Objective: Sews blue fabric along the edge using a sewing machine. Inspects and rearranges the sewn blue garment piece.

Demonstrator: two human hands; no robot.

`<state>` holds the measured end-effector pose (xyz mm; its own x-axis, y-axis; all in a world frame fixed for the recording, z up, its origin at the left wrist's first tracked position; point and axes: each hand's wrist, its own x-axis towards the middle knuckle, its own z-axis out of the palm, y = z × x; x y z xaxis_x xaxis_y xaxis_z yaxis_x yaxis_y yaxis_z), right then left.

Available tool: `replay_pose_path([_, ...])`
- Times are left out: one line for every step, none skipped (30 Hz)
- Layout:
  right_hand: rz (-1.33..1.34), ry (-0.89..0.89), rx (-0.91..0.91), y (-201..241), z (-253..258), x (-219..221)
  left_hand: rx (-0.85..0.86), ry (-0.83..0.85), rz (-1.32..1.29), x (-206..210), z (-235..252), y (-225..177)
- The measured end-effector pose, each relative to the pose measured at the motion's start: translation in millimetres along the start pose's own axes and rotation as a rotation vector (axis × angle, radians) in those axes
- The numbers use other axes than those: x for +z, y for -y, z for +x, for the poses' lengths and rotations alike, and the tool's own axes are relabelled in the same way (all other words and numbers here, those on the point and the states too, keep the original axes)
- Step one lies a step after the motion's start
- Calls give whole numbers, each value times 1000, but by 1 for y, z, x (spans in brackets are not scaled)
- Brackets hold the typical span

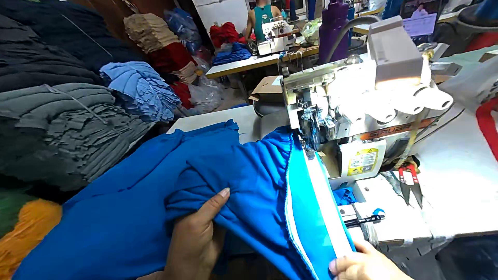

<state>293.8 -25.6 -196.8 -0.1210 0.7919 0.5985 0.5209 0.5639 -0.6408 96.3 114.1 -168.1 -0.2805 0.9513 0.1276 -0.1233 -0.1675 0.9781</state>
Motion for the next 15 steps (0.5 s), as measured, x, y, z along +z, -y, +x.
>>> replay_pose_path([-31, -6, -4, -4, 4, 0, 11, -23, 23, 4, 4, -2])
replay_pose_path([-68, -14, -8, -8, 8, 0, 31, -27, 38, 5, 9, 1])
replay_pose_path([-103, -24, -8, -12, 13, 0, 44, -28, 37, 5, 15, 5])
replay_pose_path([-127, -35, -2, -16, 17, 0, 38, -18, 32, 4, 20, 8])
replay_pose_path([-130, -44, 9, -20, 21, 1, 9, -7, 19, 4, 24, 9])
replay_pose_path([-127, -57, 16, -25, 25, 1, -16, -17, 8, 6, 27, 9])
replay_pose_path([-128, -72, 18, -29, 28, 3, -26, -32, -2, 7, 29, 8])
replay_pose_path([-143, -93, 18, -35, 31, 5, -29, -48, -9, 9, 31, 8])
replay_pose_path([-166, -116, 20, -40, 34, 8, -26, -57, -17, 9, 33, 8])
replay_pose_path([-179, -146, 28, -46, 37, 11, -21, -59, -23, 10, 35, 8])
replay_pose_path([-180, -182, 35, -52, 39, 14, -12, -59, -31, 10, 37, 9])
replay_pose_path([-167, -217, 42, -59, 41, 17, -2, -56, -44, 11, 39, 10])
replay_pose_path([-157, -256, 46, -66, 44, 20, 3, -50, -55, 11, 40, 12])
replay_pose_path([-150, -291, 57, -72, 46, 22, 6, -46, -66, 11, 41, 13])
replay_pose_path([-141, -324, 68, -78, 49, 25, 7, -42, -72, 12, 42, 14])
